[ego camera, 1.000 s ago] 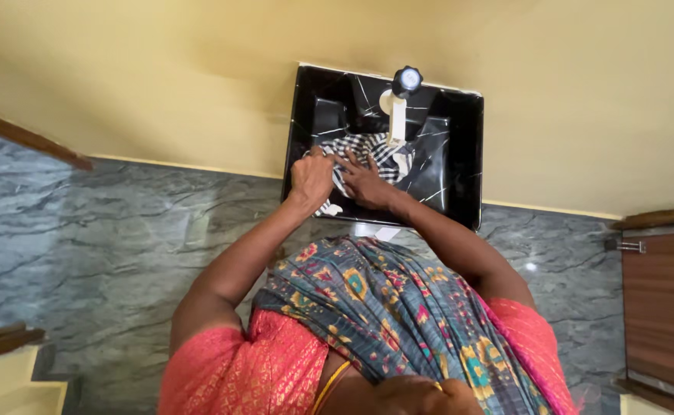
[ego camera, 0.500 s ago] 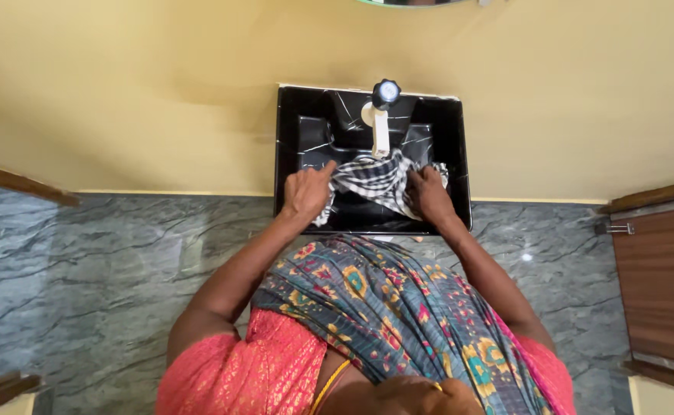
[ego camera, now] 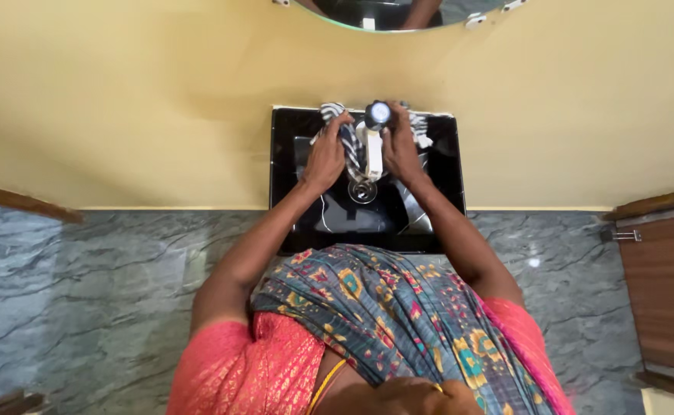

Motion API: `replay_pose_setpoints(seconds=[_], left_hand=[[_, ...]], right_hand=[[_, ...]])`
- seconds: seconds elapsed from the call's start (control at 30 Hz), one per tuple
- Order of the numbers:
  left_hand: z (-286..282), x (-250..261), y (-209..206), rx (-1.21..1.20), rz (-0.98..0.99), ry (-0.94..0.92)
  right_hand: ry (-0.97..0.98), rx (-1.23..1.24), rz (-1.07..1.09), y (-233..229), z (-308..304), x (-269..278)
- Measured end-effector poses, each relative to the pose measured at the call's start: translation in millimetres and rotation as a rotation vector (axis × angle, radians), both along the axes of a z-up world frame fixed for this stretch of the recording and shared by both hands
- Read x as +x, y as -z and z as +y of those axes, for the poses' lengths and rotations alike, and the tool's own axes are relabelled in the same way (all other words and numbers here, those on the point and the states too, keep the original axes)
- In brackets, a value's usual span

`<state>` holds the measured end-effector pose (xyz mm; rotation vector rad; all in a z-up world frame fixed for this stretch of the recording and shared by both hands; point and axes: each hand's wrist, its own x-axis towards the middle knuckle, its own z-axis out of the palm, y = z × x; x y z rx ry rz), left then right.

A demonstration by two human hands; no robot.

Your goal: The person washes a small checkered cloth by hand in a black sink. They repeatedly wet, rub, and wring the cloth under running water from a white faucet.

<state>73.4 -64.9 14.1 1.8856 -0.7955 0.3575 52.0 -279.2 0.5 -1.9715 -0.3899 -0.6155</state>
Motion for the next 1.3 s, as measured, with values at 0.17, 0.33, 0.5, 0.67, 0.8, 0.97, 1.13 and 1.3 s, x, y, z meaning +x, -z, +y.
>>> replay_pose_setpoints(seconds=[0.17, 0.33, 0.5, 0.67, 0.8, 0.97, 1.13, 1.3], left_hand=[[-37.5, 28.5, 15.4, -0.142, 0.191, 0.075], [-31.5, 15.9, 8.7, 0.171, -0.041, -0.154], [-36.9, 24.2, 27.3, 0.157, -0.046, -0.084], [-30.8, 46.3, 30.3, 0.274, -0.060, -0.017], [-28.7, 45.3, 26.6, 0.265, -0.048, 0.013], [-10.9, 27.2, 30.5, 0.305, -0.032, 0.017], [0.5, 16.8, 28.5, 0.361, -0.006, 0.026], [-14.9, 46.7, 22.6, 0.251, -0.018, 0.071]], right_hand=[[0.142, -0.242, -0.079, 1.6, -10.5, 9.3], [0.322, -0.340, -0.042, 2.6, -5.0, -15.4], [0.178, -0.255, 0.074, 16.3, -10.9, 12.3], [0.074, -0.603, 0.090, 14.1, -30.4, 14.2], [0.098, -0.592, 0.099, 13.4, -25.2, 8.6], [0.118, -0.492, 0.034, 9.4, -16.2, -29.0], [0.069, -0.513, 0.113, -2.9, -23.1, -43.6], [0.103, -0.550, 0.187, 6.7, -30.6, -4.9]])
